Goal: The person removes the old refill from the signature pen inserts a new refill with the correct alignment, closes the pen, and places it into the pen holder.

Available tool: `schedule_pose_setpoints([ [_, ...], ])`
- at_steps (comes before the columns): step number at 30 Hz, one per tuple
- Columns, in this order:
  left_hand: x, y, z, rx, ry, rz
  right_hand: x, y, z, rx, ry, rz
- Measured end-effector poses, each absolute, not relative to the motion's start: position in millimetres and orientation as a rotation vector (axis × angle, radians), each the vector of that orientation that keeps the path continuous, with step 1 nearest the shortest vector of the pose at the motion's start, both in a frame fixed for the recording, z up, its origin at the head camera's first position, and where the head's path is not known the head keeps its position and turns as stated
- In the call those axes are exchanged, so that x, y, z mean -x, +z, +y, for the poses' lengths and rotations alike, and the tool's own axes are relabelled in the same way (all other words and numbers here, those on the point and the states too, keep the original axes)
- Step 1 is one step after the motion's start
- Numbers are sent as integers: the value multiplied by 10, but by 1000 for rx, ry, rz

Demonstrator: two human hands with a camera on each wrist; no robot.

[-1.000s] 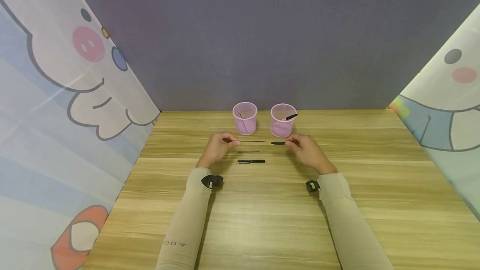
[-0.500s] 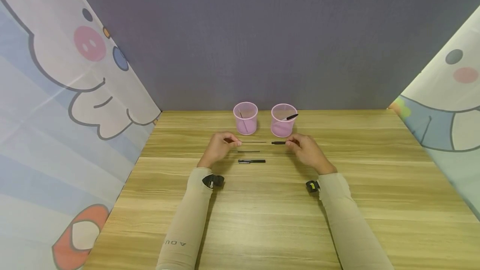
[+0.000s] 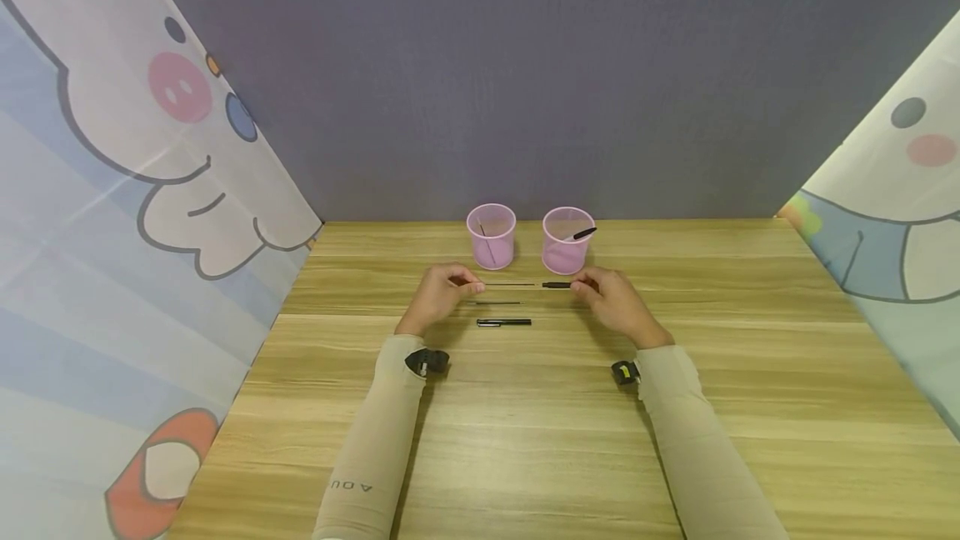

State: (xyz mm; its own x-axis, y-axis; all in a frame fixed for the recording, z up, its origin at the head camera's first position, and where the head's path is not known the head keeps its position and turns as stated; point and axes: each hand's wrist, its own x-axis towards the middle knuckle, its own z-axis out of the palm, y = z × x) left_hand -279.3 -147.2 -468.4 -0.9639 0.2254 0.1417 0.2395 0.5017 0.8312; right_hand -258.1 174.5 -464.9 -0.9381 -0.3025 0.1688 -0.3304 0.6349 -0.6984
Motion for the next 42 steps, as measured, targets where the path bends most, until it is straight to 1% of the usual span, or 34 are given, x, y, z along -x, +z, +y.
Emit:
schedule_pose_setpoints([
  [42, 2797, -4697, -1435, 473, -1517, -2697, 2593, -4656, 1717, -574, 1190, -2805],
])
